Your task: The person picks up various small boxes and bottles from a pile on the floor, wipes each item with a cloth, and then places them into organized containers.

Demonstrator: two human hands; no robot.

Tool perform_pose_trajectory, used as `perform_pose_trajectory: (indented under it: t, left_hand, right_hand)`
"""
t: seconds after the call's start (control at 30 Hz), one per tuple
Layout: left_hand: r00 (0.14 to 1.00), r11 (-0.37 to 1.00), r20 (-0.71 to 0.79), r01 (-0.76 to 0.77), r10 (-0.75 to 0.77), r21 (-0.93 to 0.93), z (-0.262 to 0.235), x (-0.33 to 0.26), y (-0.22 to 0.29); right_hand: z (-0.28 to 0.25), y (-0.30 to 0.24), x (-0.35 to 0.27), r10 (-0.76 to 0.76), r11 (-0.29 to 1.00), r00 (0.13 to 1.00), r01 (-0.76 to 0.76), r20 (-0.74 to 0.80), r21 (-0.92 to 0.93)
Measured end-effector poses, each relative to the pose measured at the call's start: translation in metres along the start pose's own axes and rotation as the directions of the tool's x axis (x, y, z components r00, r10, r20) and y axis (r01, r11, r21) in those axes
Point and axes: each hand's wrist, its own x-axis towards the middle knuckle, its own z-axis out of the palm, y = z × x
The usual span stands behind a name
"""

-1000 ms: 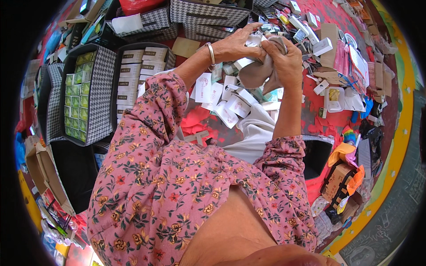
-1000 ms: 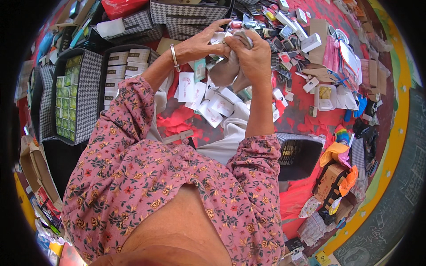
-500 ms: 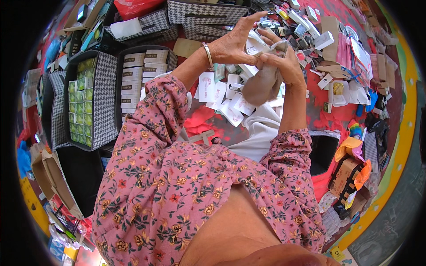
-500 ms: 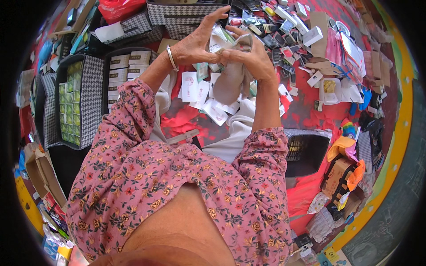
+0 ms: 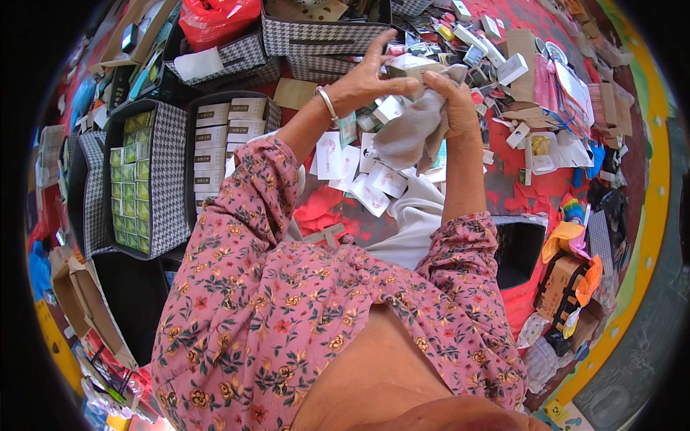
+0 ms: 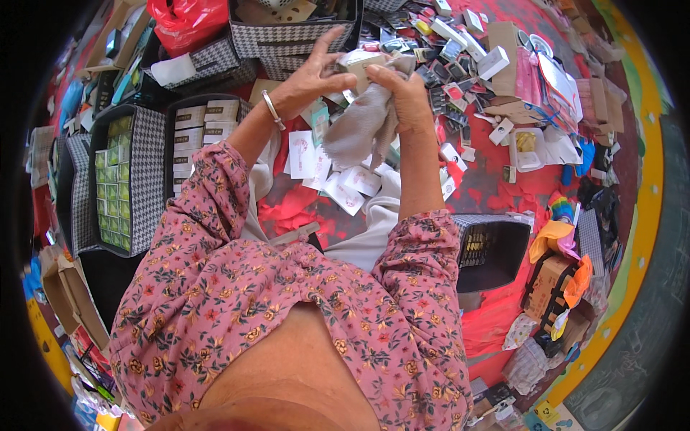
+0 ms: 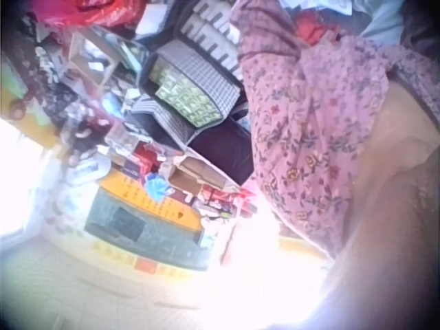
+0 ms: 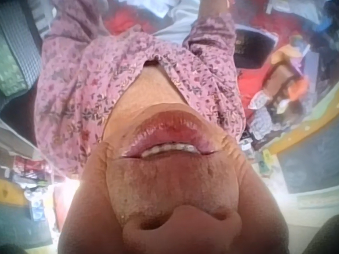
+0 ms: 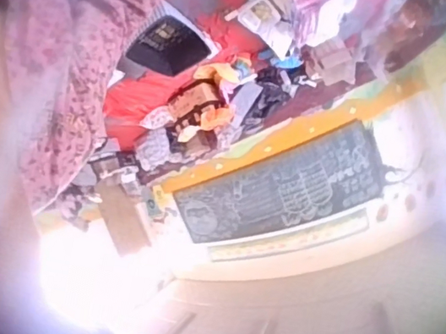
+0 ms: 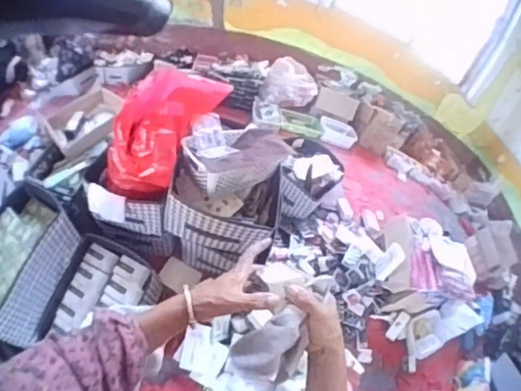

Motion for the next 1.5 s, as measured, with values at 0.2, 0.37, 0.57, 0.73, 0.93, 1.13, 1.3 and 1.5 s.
perform_pose_trajectory:
  t: [0.2, 0.37, 0.57, 0.73, 0.93, 1.13, 1.3, 1.5]
  left_hand:
    - [0.991, 0.986, 0.022, -0.134, 0.133, 0.102, 0.003, 0.008, -0.009]
    - [0.999, 0.988, -0.020, -0.050, 0.048, -0.149, 0.001, 0.002, -0.002]
    - [1.000, 0.998, -0.013, -0.020, 0.019, -0.062, 0.003, 0.004, -0.005]
    - [0.992, 0.954, 0.040, 0.128, -0.121, -0.272, 0.004, 0.004, -0.002]
    - [0.959, 0.812, -0.030, -0.221, 0.281, 0.540, 0.003, 0.003, -0.006]
    - [0.990, 0.983, 0.034, -0.139, 0.136, 0.124, -0.002, 0.008, -0.001]
    - [0.995, 0.991, 0.029, -0.094, 0.097, -0.096, -0.004, 0.004, 0.011]
    - [0.978, 0.961, 0.105, -0.199, 0.182, 0.193, 0.006, 0.006, -0.002]
  right_hand:
    - [0.001, -0.001, -0.004, 0.033, 0.999, 0.999, -0.033, -0.029, -0.011]
    - [0.007, -0.005, -0.010, -0.017, 0.994, 1.000, 0.017, 0.002, -0.111]
    - [0.012, -0.002, -0.008, -0.040, 0.981, 0.991, 0.015, -0.127, -0.193]
    - [-0.002, 0.003, 0.003, 0.096, 0.994, 0.986, -0.086, -0.140, 0.074]
    - [0.007, 0.001, 0.001, 0.234, 0.932, 0.964, -0.187, -0.123, 0.310]
    - [0.015, 0.003, -0.005, 0.269, 0.936, 0.960, -0.242, -0.077, 0.254]
    - [-0.002, -0.028, -0.013, 0.108, 0.965, 0.989, -0.129, -0.101, -0.229]
    - [0.023, -0.061, -0.030, -0.558, 0.829, 0.679, 0.435, -0.477, -0.352]
